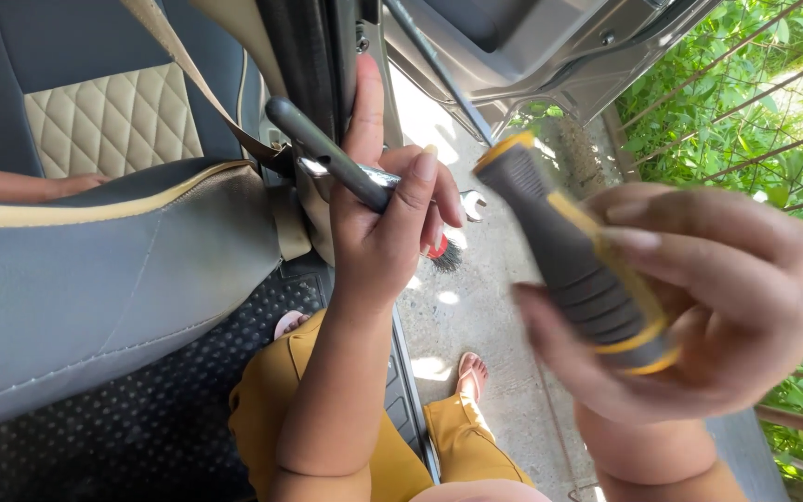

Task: The person uses a wrench and a screwdriver to tighten bolts on the car door frame. They then switch to a small wrench to adjust a bolt on the door latch mechanism.

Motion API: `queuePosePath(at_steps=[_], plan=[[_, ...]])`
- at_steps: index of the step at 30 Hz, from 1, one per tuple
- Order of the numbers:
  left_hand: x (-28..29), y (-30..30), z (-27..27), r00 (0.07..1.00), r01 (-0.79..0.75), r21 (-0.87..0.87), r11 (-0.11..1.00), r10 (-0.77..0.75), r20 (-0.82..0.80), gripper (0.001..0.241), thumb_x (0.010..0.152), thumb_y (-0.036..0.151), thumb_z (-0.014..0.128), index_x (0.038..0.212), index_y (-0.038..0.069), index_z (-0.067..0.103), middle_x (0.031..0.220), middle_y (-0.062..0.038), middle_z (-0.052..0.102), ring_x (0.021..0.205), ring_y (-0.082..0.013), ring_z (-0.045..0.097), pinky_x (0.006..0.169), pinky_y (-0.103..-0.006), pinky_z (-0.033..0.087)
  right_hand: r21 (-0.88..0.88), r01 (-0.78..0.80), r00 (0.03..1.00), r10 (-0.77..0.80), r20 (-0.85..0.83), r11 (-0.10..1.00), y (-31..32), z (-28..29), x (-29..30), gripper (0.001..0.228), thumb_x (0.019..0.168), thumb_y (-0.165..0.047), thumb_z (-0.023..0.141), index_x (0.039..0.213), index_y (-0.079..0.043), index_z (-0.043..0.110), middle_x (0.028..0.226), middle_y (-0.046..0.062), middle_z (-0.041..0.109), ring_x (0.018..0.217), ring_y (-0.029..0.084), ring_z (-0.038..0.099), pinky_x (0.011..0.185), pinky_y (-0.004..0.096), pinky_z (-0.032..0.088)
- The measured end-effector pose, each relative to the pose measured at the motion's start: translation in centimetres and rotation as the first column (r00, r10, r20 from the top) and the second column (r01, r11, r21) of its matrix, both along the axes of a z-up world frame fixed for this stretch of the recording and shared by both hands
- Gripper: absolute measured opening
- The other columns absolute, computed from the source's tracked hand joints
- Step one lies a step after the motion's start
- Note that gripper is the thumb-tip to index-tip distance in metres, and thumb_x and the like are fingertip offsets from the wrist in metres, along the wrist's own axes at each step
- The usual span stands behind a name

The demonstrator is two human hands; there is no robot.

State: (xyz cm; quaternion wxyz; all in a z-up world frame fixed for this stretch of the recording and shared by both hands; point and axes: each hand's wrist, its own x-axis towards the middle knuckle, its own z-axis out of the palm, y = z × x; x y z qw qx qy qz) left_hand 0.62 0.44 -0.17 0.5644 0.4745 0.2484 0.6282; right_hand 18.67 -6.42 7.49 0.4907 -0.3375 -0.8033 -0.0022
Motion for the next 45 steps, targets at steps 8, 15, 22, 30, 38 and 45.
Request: queuePosePath(at_steps=[8, 15, 22, 30, 38, 45], plan=[[0.0, 0.0, 0.0, 1.000, 0.001, 0.027, 1.000, 0.000, -0.022, 0.079, 0.107, 0.030, 0.052, 0.167, 0.010, 0.004, 0.065, -0.009, 0.063, 0.042, -0.0105, 0.040, 0.042, -0.0207, 0.036, 0.127, 0.113, 0.931, -0.060, -0.360, 0.985, -0.3, -2.0, -4.1, 0.017, 0.096, -0.013, 0.069, 0.105, -0.014, 0.054, 0.111, 0.008, 0.058, 0.112, 0.034, 0.064, 0.112, 0.045, 0.058], [0.0, -0.1, 0.2, 0.998, -0.049, 0.042, 0.998, 0.051, -0.044, 0.076, 0.107, 0.027, 0.054, 0.167, 0.009, 0.012, 0.056, -0.001, 0.047, 0.046, -0.0088, 0.043, 0.054, -0.0222, 0.051, 0.027, -0.170, 0.978, 0.172, -0.116, 0.985, -0.6, 0.5, -5.7, 0.017, 0.101, -0.017, 0.052, 0.086, -0.016, 0.059, 0.093, 0.005, 0.069, 0.104, 0.034, 0.073, 0.119, 0.055, 0.046], [-0.3, -0.3, 0.4, 1.000, 0.012, -0.010, 1.000, -0.012, -0.002, 0.079, 0.106, 0.029, 0.055, 0.168, 0.011, 0.011, 0.062, -0.008, 0.059, 0.043, -0.0099, 0.045, 0.042, -0.0207, 0.035, -0.013, -0.217, 0.938, 0.205, -0.279, 0.976, -0.4, 1.1, -6.9, 0.037, 0.097, -0.009, 0.062, 0.116, -0.015, 0.031, 0.089, 0.009, 0.067, 0.096, 0.027, 0.072, 0.115, 0.050, 0.055], [1.3, -0.6, 0.0, 0.997, -0.059, -0.055, 0.997, 0.061, 0.043, 0.087, 0.101, 0.034, 0.062, 0.171, 0.014, 0.014, 0.063, -0.004, 0.055, 0.045, -0.0072, 0.039, 0.041, -0.0208, 0.030, -0.300, 0.271, 0.932, -0.327, -0.156, 0.915, -3.1, 1.7, -5.3, 0.055, 0.086, -0.035, 0.060, 0.115, 0.010, 0.047, 0.110, 0.020, 0.052, 0.091, 0.027, 0.063, 0.076, 0.028, 0.052], [1.6, -0.7, 0.4, 0.989, -0.145, -0.063, 0.987, 0.146, 0.012, 0.080, 0.103, 0.034, 0.061, 0.169, 0.012, 0.022, 0.057, -0.001, 0.045, 0.046, -0.0077, 0.033, 0.044, -0.0237, 0.033, -0.330, 0.129, 0.986, -0.158, -0.062, 0.935, -3.9, 2.5, -3.7, 0.046, 0.091, -0.011, 0.081, 0.127, 0.002, 0.055, 0.115, 0.020, 0.060, 0.101, 0.025, 0.068, 0.088, 0.030, 0.056], [1.8, -1.0, 0.4, 0.992, -0.124, -0.082, 0.989, 0.126, 0.024, 0.083, 0.102, 0.036, 0.062, 0.170, 0.014, 0.020, 0.057, -0.002, 0.046, 0.044, -0.0064, 0.034, 0.043, -0.0223, 0.033, -0.325, 0.151, 0.984, -0.172, -0.037, 0.934, -3.8, 2.7, -3.5, 0.031, 0.094, 0.004, 0.059, 0.118, -0.013, 0.072, 0.109, 0.011, 0.040, 0.101, 0.022, 0.052, 0.086, 0.031, 0.046]])
